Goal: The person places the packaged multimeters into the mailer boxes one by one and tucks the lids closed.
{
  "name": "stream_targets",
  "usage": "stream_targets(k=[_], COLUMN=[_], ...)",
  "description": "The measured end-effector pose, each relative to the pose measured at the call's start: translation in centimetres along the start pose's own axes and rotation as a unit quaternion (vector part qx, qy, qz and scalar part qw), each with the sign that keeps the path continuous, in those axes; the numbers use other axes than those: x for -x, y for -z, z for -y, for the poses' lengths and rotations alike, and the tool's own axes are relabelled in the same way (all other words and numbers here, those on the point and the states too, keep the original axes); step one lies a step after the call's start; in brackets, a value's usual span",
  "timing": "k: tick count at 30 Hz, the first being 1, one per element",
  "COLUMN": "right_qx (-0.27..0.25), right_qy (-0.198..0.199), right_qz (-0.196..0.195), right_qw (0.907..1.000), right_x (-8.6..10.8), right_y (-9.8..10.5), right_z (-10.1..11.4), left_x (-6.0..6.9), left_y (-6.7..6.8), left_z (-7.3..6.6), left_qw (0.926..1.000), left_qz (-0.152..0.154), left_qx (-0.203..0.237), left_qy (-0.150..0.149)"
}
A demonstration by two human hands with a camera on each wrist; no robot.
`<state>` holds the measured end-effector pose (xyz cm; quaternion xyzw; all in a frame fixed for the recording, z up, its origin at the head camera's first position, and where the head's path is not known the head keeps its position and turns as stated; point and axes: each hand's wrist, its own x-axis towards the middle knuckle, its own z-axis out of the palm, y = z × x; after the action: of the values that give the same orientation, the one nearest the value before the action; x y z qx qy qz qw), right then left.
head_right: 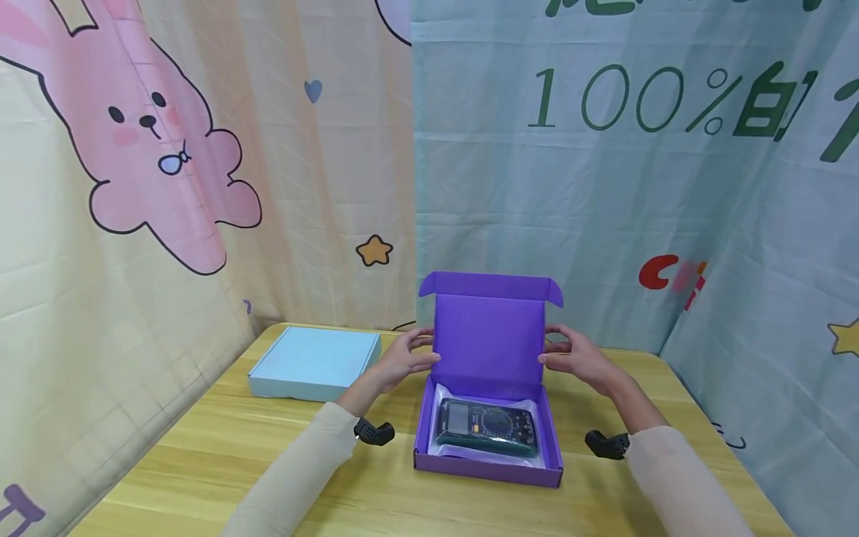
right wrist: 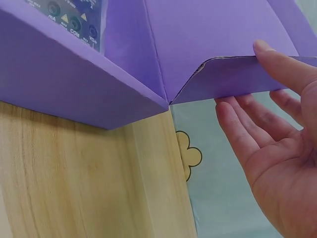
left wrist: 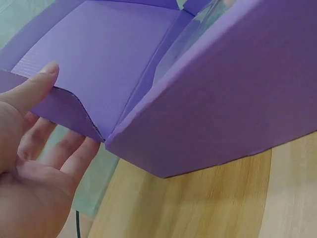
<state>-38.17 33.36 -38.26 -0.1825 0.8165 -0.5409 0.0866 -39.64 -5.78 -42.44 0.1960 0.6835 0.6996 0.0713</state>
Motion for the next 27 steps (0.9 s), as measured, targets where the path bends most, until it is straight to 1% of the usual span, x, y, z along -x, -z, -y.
stream_targets(k=[6, 11, 15, 21, 27], right_qx=[0.023, 0.038, 0.032, 0.026, 0.021], right_qy=[0.013, 0.026, 0.037, 0.056, 0.055], right_qz=[-0.002, -0.004, -0.002, 0.003, -0.008], right_qw=[0.9997, 0.9989, 0.9988, 0.9981, 0.9982], right_x=[0.7, 1.3, 1.6, 1.9, 2.3], right_y=[0.0, -0.3, -0.7, -0.9, -1.2], right_z=[0.0, 0.2, 0.0, -0.4, -0.7], left_x=[0.5, 0.8, 1.1, 1.3, 1.5], left_y=[0.2, 0.4, 0.7, 0.8, 0.7], left_z=[0.1, 0.2, 0.4, 0.7, 0.5], left_qw=[0.9989, 0.9973, 0.9959, 0.9962, 0.9956], left_qz=[0.016, 0.029, 0.028, 0.039, 0.051], left_qx=[-0.033, -0.05, -0.072, -0.067, -0.068], left_qy=[-0.029, -0.044, -0.046, -0.041, -0.039])
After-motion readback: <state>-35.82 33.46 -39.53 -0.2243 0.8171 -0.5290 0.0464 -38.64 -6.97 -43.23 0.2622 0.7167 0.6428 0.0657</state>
